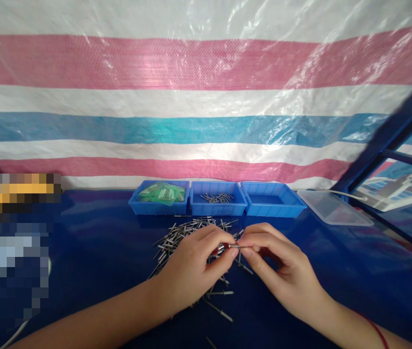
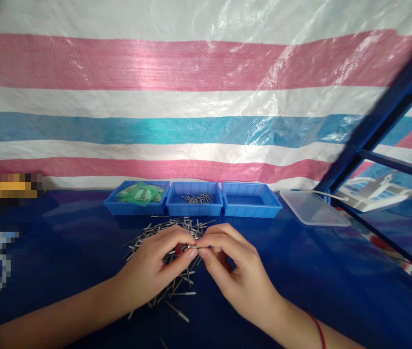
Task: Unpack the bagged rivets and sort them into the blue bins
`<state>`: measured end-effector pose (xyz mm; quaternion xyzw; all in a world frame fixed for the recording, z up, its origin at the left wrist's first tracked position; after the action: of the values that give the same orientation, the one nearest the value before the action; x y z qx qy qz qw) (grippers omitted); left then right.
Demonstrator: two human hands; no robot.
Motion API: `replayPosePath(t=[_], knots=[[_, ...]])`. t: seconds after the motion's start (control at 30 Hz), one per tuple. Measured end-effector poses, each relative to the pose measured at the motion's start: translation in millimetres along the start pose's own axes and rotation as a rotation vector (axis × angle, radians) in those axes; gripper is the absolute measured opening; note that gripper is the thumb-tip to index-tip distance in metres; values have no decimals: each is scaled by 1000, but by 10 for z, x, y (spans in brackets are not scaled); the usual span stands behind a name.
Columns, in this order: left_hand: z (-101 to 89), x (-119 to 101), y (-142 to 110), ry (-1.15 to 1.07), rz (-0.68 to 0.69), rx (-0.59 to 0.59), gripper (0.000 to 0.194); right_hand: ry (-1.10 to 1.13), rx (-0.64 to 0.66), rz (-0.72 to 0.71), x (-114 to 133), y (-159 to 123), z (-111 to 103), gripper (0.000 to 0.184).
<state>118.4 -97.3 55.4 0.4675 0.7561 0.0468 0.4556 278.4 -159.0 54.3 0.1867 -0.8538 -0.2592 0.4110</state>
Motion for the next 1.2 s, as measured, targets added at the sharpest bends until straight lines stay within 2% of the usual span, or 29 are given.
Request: replayPosePath(t=[0.23,0.4,0.5,0.6,0.7,0.8,0.9,0.97,1.1,1.2], knots=[[-23,-19,-10,53,104,-98,7,-10,18,54,-96,14,39,11],[-22,-32,4,134,127,-88,11,-4,78,25,-45,12,45,11],[-93,-3,144,197,110,-80,17,-57,69,108,-110,37,1,12],[-223,100,389,317,64,-135,20,-193,53,151,-259,97,-80,10],[-320,272,615,467,61,-178,20,-317,148,86,-391,144,-136,8],[-336,460,728,586,26,-179,21,-359,255,38,-429,142,-148,14],[-310,555,735,629,34,-182,18,-378,342,-2,-382,116,-123,17],[-299,544,704,618,57,-192,20,-393,401,-23,-352,101,-101,17],[-273,387,580,527,118,-145,18,-424,492,-50,-373,87,-68,13],[-212,235,436,459,171,-58,17,-471,473,-87,-407,85,-55,16]])
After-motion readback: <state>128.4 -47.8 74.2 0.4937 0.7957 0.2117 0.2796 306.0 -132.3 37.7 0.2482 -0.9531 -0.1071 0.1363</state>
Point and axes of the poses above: each hand's wrist, its own y-axis towards the middle knuckle, its own z-axis out of the palm, x = y × z, the point moved 2 cm from there along y, towards the middle knuckle, and after that the axes turned 5 degrees about -y, right-handed, at the moved point
